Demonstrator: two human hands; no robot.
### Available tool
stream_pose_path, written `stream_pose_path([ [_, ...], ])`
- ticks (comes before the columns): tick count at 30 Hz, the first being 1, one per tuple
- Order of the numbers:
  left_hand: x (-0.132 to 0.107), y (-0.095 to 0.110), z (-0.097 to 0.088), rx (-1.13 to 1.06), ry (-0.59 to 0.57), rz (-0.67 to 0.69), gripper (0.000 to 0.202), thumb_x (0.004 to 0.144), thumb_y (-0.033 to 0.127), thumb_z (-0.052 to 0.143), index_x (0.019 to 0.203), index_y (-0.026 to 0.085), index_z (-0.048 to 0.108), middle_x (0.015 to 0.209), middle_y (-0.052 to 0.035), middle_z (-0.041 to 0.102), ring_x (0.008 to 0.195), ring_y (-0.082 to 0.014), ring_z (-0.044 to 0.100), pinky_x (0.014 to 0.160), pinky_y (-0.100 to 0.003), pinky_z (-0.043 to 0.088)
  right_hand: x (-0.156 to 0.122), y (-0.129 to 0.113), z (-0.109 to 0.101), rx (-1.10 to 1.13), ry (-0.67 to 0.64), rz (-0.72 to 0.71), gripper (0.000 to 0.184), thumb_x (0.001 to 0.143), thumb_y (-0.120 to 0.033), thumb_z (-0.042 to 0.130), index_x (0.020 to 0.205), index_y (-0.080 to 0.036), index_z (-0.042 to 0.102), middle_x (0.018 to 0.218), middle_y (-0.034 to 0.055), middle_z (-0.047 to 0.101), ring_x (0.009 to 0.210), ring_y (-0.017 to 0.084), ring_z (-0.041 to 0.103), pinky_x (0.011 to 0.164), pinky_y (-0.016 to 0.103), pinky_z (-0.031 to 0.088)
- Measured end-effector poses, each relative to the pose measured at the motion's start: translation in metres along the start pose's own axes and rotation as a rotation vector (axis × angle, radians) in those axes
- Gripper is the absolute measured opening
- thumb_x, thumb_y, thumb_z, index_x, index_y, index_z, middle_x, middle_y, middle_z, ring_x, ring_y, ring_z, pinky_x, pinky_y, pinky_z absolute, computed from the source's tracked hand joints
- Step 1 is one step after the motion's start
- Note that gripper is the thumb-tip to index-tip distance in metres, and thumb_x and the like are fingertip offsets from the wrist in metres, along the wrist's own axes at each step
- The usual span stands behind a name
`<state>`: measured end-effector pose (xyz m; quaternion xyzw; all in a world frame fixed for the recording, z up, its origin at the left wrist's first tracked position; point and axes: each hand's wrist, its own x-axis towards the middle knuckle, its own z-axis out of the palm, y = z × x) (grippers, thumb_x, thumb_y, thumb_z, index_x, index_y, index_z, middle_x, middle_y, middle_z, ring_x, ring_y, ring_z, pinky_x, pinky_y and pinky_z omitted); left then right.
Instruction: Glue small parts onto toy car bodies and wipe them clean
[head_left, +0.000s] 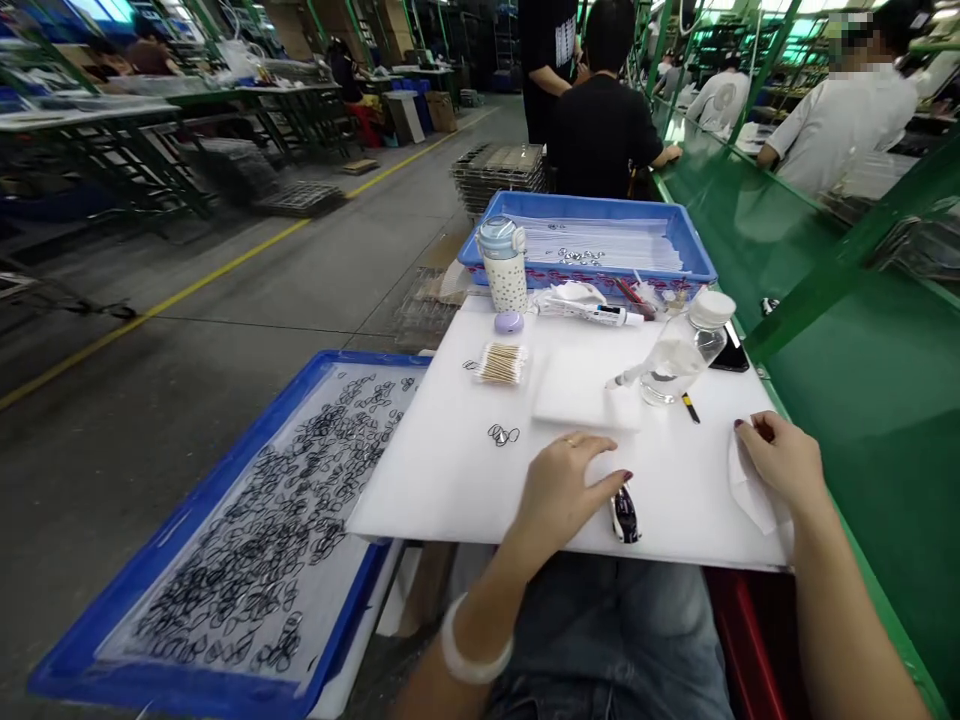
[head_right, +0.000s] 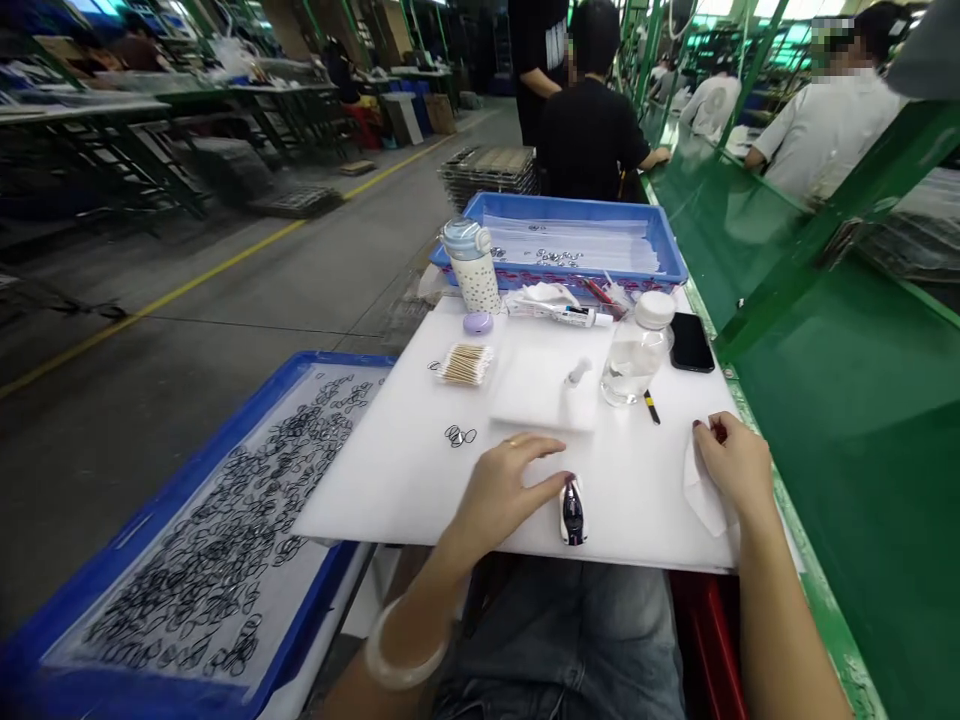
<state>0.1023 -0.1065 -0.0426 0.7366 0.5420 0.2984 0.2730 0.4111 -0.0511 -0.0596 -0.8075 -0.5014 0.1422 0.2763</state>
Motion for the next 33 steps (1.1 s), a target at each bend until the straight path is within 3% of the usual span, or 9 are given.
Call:
stream_pose_path([
  [3, 0.015, -0.005, -0.029, 0.285, 0.061, 0.07, 0.05, 0.083, 0.039, 0.077, 0.127, 0.019, 0.064, 0.126, -0.0114, 0.069, 0.12, -0.0319, 0.061, 0.103, -0.047, 0.05, -0.003, 0.008, 0.003, 0.13, 0.073, -0.003, 0.026, 0.072, -0.047, 0.056, 0.073, -0.022, 0.058, 0.067, 0.0008, 0.055, 0.066, 0.018, 0.046, 0.066, 0.032, 0.034],
  [7, 0.051, -0.019, -0.043, 0.588, -0.116, 0.166, 0.071, 0.081, 0.046, 0.077, 0.143, 0.021, 0.053, 0.154, -0.0191, 0.045, 0.147, -0.043, 0.033, 0.114, -0.058, 0.036, -0.008, 0.017, 0.006, 0.293, 0.204, 0.015, 0.031, 0.076, -0.05, 0.052, 0.08, -0.02, 0.058, 0.069, -0.0009, 0.05, 0.065, 0.016, 0.042, 0.064, 0.031, 0.034],
  [12, 0.077, -0.022, -0.032, 0.66, -0.266, 0.135, 0.079, 0.082, 0.056, 0.071, 0.149, 0.024, 0.045, 0.162, -0.0193, 0.032, 0.15, -0.0495, 0.02, 0.115, -0.065, 0.029, -0.015, 0.021, 0.007, 0.384, 0.341, -0.013, 0.027, 0.075, -0.045, 0.05, 0.078, -0.019, 0.059, 0.069, -0.0003, 0.049, 0.069, 0.018, 0.044, 0.067, 0.032, 0.036],
  [16, 0.091, -0.016, -0.04, 0.651, -0.357, 0.115, 0.1, 0.068, 0.06, 0.079, 0.151, 0.021, 0.04, 0.162, -0.0204, 0.031, 0.153, -0.0461, 0.012, 0.119, -0.066, 0.02, -0.016, 0.02, 0.007, 0.379, 0.42, -0.092, 0.023, 0.071, -0.041, 0.051, 0.071, -0.019, 0.056, 0.077, 0.0027, 0.054, 0.075, 0.019, 0.049, 0.075, 0.034, 0.038],
  [19, 0.111, -0.013, -0.05, 0.651, -0.509, 0.138, 0.117, 0.056, 0.064, 0.083, 0.152, 0.018, 0.034, 0.167, -0.0228, 0.014, 0.154, -0.0441, 0.0, 0.12, -0.067, 0.01, -0.016, 0.02, 0.007, 0.378, 0.428, -0.117, 0.022, 0.07, -0.041, 0.051, 0.07, -0.019, 0.056, 0.078, 0.0039, 0.055, 0.075, 0.019, 0.049, 0.074, 0.034, 0.039],
  [22, 0.133, -0.014, -0.053, 0.649, -0.654, 0.114, 0.139, 0.047, 0.065, 0.086, 0.158, 0.02, 0.016, 0.168, -0.0233, 0.0, 0.154, -0.0449, -0.007, 0.118, -0.07, 0.006, -0.015, 0.021, 0.007, 0.387, 0.433, -0.119, 0.022, 0.07, -0.042, 0.051, 0.069, -0.02, 0.056, 0.077, 0.0043, 0.055, 0.073, 0.02, 0.05, 0.073, 0.035, 0.04],
  [25, 0.148, -0.015, -0.051, 0.668, -0.733, 0.103, 0.15, 0.042, 0.065, 0.087, 0.16, 0.025, 0.003, 0.168, -0.023, 0.001, 0.153, -0.0468, -0.003, 0.116, -0.072, 0.009, -0.014, 0.024, 0.008, 0.403, 0.441, -0.121, 0.023, 0.07, -0.043, 0.052, 0.068, -0.02, 0.056, 0.077, 0.0047, 0.056, 0.071, 0.019, 0.05, 0.072, 0.035, 0.04],
  [30, 0.156, -0.016, -0.049, 0.675, -0.735, 0.178, 0.147, 0.04, 0.068, 0.085, 0.159, 0.026, 0.01, 0.162, -0.0221, 0.026, 0.146, -0.0467, 0.028, 0.115, -0.064, 0.026, -0.015, 0.026, 0.01, 0.419, 0.441, -0.128, 0.024, 0.07, -0.044, 0.054, 0.067, -0.02, 0.055, 0.075, 0.0039, 0.056, 0.069, 0.019, 0.049, 0.072, 0.036, 0.04],
  [33, 0.155, -0.016, -0.052, 0.677, -0.711, 0.208, 0.142, 0.044, 0.07, 0.082, 0.159, 0.024, 0.014, 0.156, -0.0216, 0.035, 0.138, -0.0455, 0.039, 0.11, -0.059, 0.035, -0.015, 0.027, 0.011, 0.424, 0.446, -0.12, 0.025, 0.071, -0.044, 0.053, 0.067, -0.02, 0.056, 0.074, 0.0039, 0.056, 0.069, 0.019, 0.049, 0.07, 0.035, 0.04],
])
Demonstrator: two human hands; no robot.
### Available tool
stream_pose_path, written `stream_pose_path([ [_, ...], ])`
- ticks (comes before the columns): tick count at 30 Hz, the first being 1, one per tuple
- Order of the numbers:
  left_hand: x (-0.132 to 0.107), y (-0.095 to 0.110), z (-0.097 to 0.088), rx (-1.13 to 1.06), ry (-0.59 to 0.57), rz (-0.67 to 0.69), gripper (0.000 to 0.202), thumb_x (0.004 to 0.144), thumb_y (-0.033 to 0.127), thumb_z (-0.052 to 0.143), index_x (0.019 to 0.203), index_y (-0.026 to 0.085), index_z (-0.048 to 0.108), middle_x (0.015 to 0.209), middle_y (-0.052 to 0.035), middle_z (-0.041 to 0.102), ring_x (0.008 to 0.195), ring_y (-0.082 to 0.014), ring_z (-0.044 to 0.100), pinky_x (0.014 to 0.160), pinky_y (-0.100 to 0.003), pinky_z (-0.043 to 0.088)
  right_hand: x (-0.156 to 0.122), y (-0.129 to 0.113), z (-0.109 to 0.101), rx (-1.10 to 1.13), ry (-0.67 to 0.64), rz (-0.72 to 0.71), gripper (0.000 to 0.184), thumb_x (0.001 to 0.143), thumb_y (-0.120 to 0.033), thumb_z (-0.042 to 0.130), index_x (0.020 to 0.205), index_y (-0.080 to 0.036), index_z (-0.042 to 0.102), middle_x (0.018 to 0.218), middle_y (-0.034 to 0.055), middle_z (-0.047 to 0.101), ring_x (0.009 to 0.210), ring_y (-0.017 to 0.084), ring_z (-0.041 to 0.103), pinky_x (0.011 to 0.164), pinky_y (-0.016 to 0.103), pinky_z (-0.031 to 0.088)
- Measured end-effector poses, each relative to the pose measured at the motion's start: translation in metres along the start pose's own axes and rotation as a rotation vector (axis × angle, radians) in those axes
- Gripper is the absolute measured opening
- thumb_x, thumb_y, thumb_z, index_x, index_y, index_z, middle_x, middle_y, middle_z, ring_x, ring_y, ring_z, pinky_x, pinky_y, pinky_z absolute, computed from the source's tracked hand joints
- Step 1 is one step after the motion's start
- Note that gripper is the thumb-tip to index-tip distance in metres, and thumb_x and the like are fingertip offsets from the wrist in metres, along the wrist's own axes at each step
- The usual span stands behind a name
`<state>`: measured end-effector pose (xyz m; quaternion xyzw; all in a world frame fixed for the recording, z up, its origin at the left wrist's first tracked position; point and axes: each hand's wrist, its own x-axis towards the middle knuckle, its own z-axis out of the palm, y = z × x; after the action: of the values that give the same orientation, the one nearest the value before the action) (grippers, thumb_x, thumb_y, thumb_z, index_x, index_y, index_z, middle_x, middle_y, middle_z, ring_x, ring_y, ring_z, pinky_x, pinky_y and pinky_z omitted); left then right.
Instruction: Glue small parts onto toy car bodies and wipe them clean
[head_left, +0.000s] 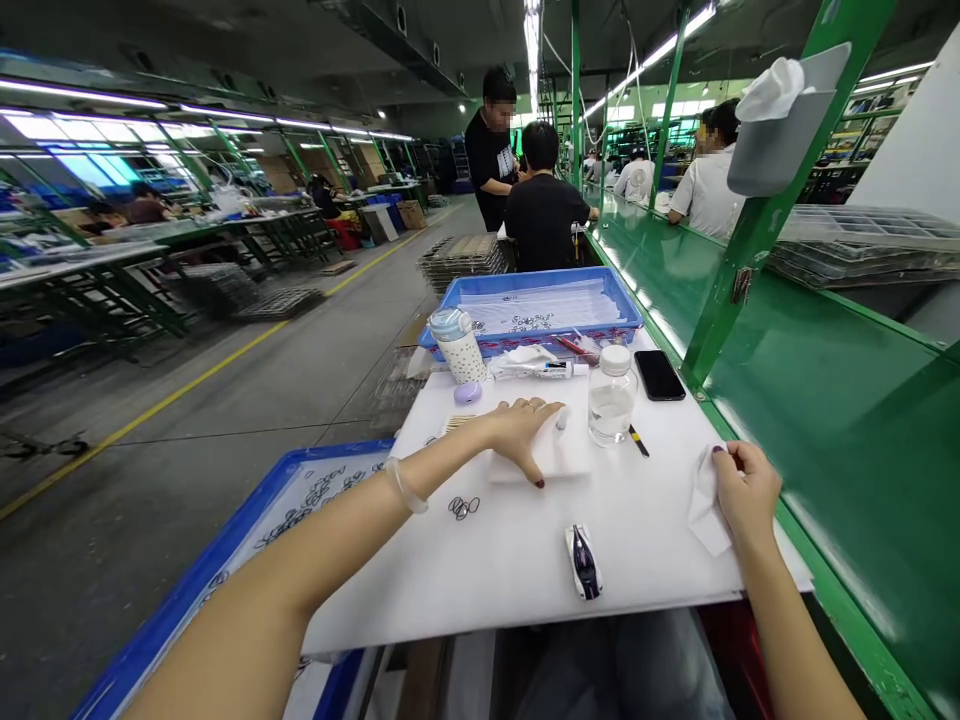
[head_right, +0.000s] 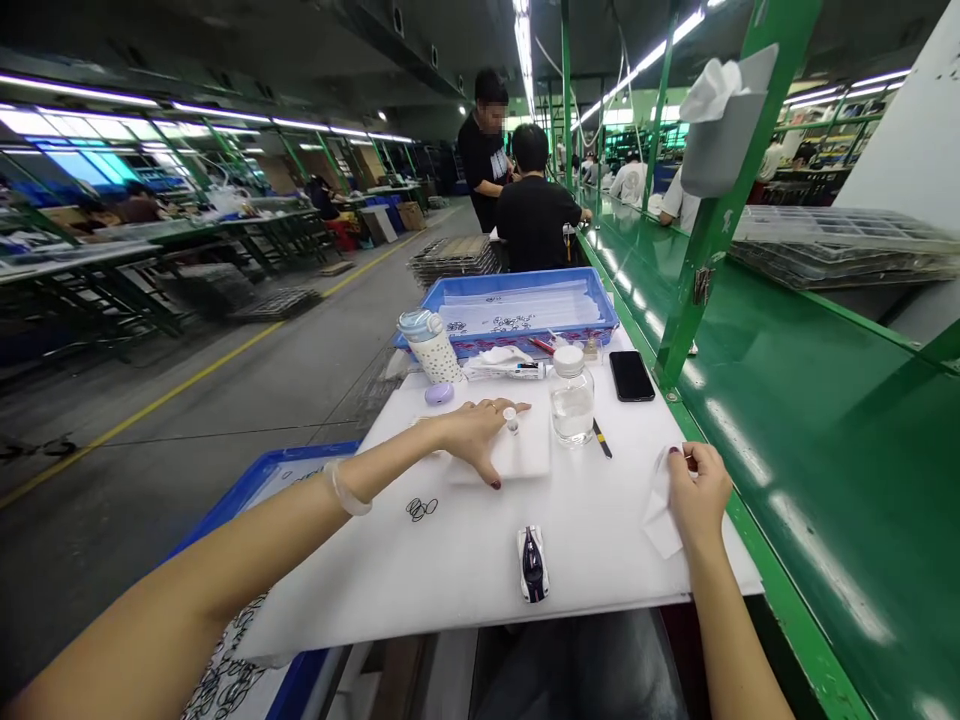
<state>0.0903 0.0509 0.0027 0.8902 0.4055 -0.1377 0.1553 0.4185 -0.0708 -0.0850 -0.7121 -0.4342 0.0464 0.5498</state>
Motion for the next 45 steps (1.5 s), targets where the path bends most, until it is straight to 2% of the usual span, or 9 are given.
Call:
stream_pose_path([
  [5, -0.003, -0.001, 0.004, -0.012, 0.053, -0.027, 0.137, 0.049, 0.071, 0.079, 0.159, 0.019, 0.014, 0.152, -0.0234, 0.038, 0.135, -0.0447, 0.043, 0.108, -0.057, 0.038, 0.0, 0.003, 0.0, -0.003, -0.015, 0.016, 0.026, 0.07, -0.045, 0.054, 0.068, -0.019, 0.058, 0.073, 0.0039, 0.056, 0.068, 0.018, 0.048, 0.069, 0.034, 0.039],
  [10, -0.001, -0.001, 0.006, -0.037, 0.041, -0.074, 0.129, 0.057, 0.077, 0.072, 0.158, 0.022, 0.014, 0.161, -0.0236, 0.026, 0.144, -0.045, 0.032, 0.112, -0.06, 0.032, 0.0, 0.004, 0.0, 0.003, -0.026, 0.028, 0.026, 0.071, -0.045, 0.054, 0.068, -0.02, 0.057, 0.071, 0.0031, 0.055, 0.068, 0.018, 0.047, 0.069, 0.033, 0.039],
  [15, 0.003, -0.003, 0.006, -0.047, 0.016, -0.112, 0.137, 0.051, 0.08, 0.074, 0.159, 0.024, 0.01, 0.163, -0.0259, 0.02, 0.149, -0.0485, 0.019, 0.114, -0.066, 0.024, 0.0, 0.005, 0.0, 0.01, -0.026, 0.049, 0.027, 0.072, -0.046, 0.055, 0.069, -0.019, 0.059, 0.069, 0.0027, 0.054, 0.066, 0.019, 0.047, 0.068, 0.033, 0.039],
  [20, 0.001, 0.0, 0.002, -0.044, 0.001, -0.102, 0.137, 0.05, 0.079, 0.076, 0.159, 0.027, 0.011, 0.161, -0.0237, 0.028, 0.145, -0.0473, 0.03, 0.111, -0.063, 0.03, 0.0, 0.003, 0.0, 0.013, -0.03, 0.065, 0.027, 0.071, -0.046, 0.055, 0.07, -0.019, 0.06, 0.069, 0.0029, 0.055, 0.066, 0.019, 0.047, 0.067, 0.032, 0.038],
  [25, -0.004, 0.012, 0.008, -0.029, 0.018, -0.148, 0.139, 0.053, 0.083, 0.07, 0.16, 0.022, 0.006, 0.161, -0.0283, 0.024, 0.145, -0.0491, 0.028, 0.112, -0.063, 0.029, -0.001, 0.001, -0.001, 0.016, -0.032, 0.088, 0.027, 0.071, -0.045, 0.055, 0.071, -0.019, 0.061, 0.07, 0.0028, 0.055, 0.066, 0.018, 0.047, 0.066, 0.032, 0.037],
  [29, -0.008, 0.014, 0.012, -0.042, 0.047, -0.136, 0.135, 0.055, 0.081, 0.071, 0.16, 0.024, 0.008, 0.163, -0.0248, 0.019, 0.144, -0.048, 0.031, 0.109, -0.065, 0.033, -0.001, 0.003, -0.001, 0.017, -0.037, 0.103, 0.027, 0.072, -0.045, 0.056, 0.072, -0.018, 0.061, 0.07, 0.0017, 0.054, 0.065, 0.017, 0.046, 0.067, 0.032, 0.037],
  [36, -0.016, 0.01, 0.009, -0.048, 0.066, -0.12, 0.129, 0.058, 0.075, 0.072, 0.16, 0.021, 0.014, 0.16, -0.0243, 0.027, 0.141, -0.0466, 0.035, 0.107, -0.062, 0.038, -0.001, 0.004, -0.001, 0.026, -0.038, 0.123, 0.028, 0.072, -0.045, 0.056, 0.074, -0.018, 0.061, 0.069, 0.0005, 0.052, 0.065, 0.016, 0.044, 0.066, 0.031, 0.036],
  [41, -0.016, 0.014, 0.012, 0.0, 0.081, -0.101, 0.124, 0.062, 0.074, 0.071, 0.159, 0.022, 0.015, 0.163, -0.0253, 0.023, 0.149, -0.0429, 0.025, 0.112, -0.063, 0.031, -0.001, 0.003, -0.001, 0.033, -0.037, 0.127, 0.027, 0.072, -0.045, 0.057, 0.074, -0.018, 0.061, 0.071, 0.0005, 0.052, 0.066, 0.016, 0.044, 0.067, 0.03, 0.035],
  [45, -0.017, 0.021, 0.013, 0.021, 0.077, -0.106, 0.121, 0.064, 0.07, 0.074, 0.159, 0.019, 0.019, 0.164, -0.027, 0.018, 0.152, -0.0451, 0.015, 0.116, -0.065, 0.024, -0.001, 0.003, -0.001, 0.037, -0.039, 0.128, 0.027, 0.072, -0.045, 0.057, 0.075, -0.018, 0.061, 0.071, 0.0007, 0.052, 0.066, 0.016, 0.044, 0.067, 0.031, 0.035],
])
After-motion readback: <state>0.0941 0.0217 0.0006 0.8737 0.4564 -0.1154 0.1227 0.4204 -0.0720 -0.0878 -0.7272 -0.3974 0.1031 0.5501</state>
